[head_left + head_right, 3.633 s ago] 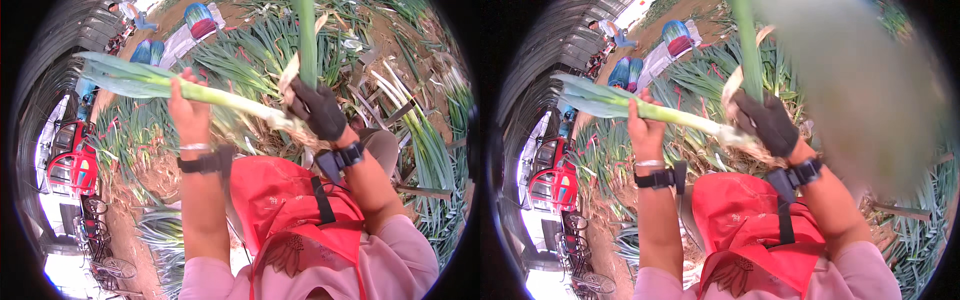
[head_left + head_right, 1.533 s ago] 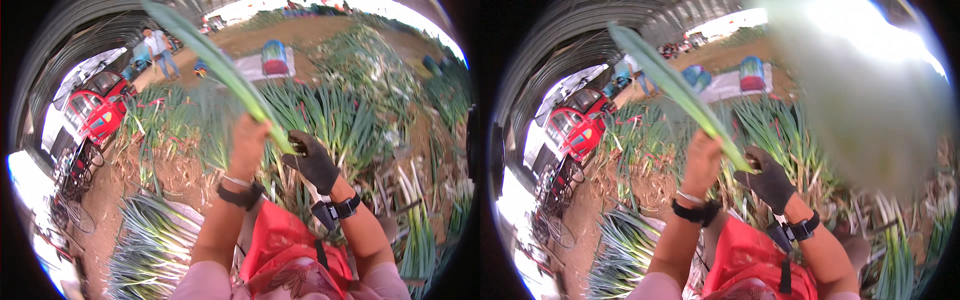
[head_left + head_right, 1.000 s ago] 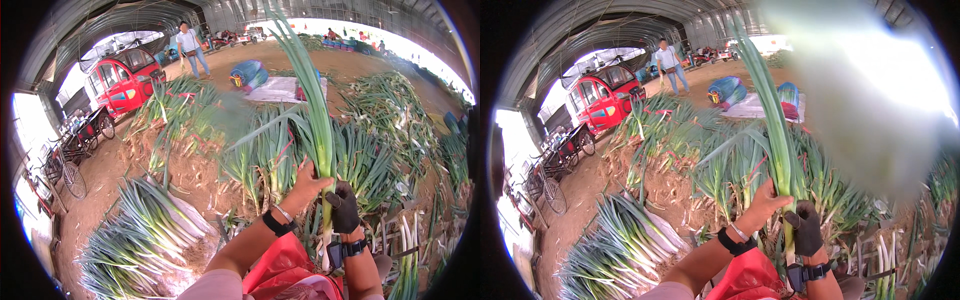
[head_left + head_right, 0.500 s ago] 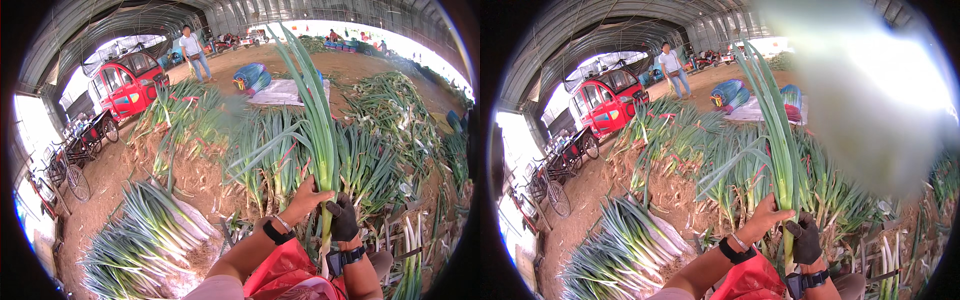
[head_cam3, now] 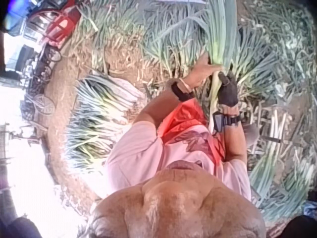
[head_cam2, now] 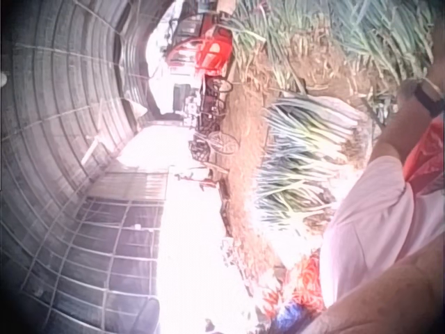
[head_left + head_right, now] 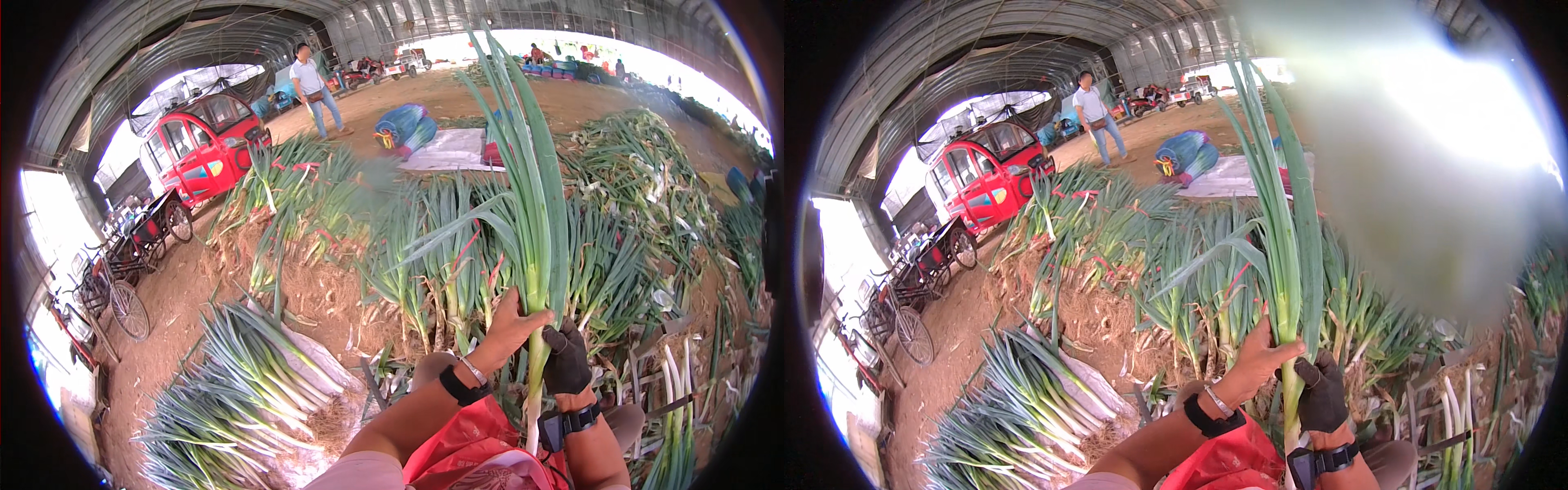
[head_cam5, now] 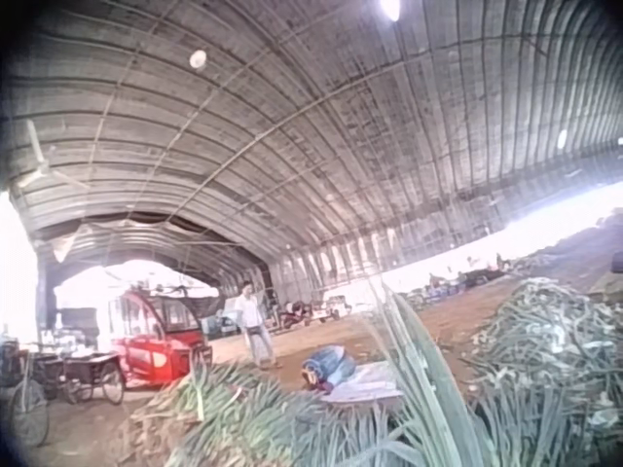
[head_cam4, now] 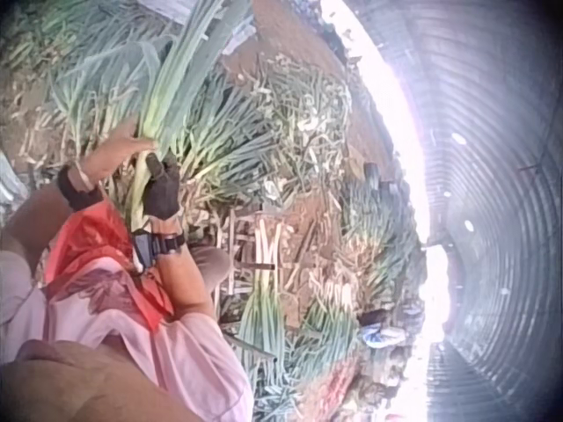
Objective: The person cleans leeks by peeling away the outer layers and pulling off the roots before placing them onto a metal rack.
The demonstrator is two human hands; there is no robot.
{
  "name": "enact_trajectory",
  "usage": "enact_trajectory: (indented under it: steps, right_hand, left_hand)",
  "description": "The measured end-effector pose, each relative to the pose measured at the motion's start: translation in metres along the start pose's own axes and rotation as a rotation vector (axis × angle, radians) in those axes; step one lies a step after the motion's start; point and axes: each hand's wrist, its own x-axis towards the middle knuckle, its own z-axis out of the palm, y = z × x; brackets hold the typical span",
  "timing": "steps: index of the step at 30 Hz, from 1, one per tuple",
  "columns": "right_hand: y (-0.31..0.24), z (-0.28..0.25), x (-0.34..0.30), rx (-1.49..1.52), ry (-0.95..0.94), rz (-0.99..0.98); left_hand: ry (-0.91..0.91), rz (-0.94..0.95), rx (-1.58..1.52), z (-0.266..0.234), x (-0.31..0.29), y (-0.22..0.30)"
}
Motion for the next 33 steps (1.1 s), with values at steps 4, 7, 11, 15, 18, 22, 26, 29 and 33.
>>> enact_trajectory:
  steps: [4, 7, 11, 15, 18, 22, 26, 29, 33]
  right_hand:
    - [-0.001, -0.008, -0.008, 0.042, 0.020, -0.025]
    - [-0.001, -0.027, -0.008, 0.045, 0.021, -0.109]
    - [-0.019, -0.035, -0.005, -1.398, -0.065, -0.538]
    - [-0.040, -0.043, -0.013, -0.655, -0.018, -0.282]
    - [-0.045, -0.061, -0.032, -0.518, 0.001, -0.173]
    - [-0.037, -0.139, -0.080, -0.921, 0.209, 0.056]
    - [-0.021, -0.235, -0.124, -1.689, 0.154, 0.108]
    - [-0.032, -0.194, -0.116, -1.986, 0.045, 0.070]
    - [-0.028, -0.128, -0.057, -1.745, 0.059, -0.231]
  left_hand:
    - [-0.001, 0.108, -0.066, 0.003, -0.006, 0.002]
    - [0.003, 0.015, -0.251, 0.002, -0.009, 0.006]
    - [-0.033, 0.129, -0.519, -0.015, 0.015, 0.014]
    - [0.098, 0.222, -0.552, -0.035, 0.032, 0.050]
    - [0.191, 0.206, -0.720, -0.072, 0.055, 0.064]
    - [0.278, 0.178, -0.675, -0.115, 0.079, 0.067]
    - [0.331, 0.299, -0.576, -0.169, 0.088, 0.103]
    - [0.330, 0.381, -0.547, -0.168, 0.082, 0.127]
    - [0.074, 0.371, -0.735, -0.157, 0.065, 0.136]
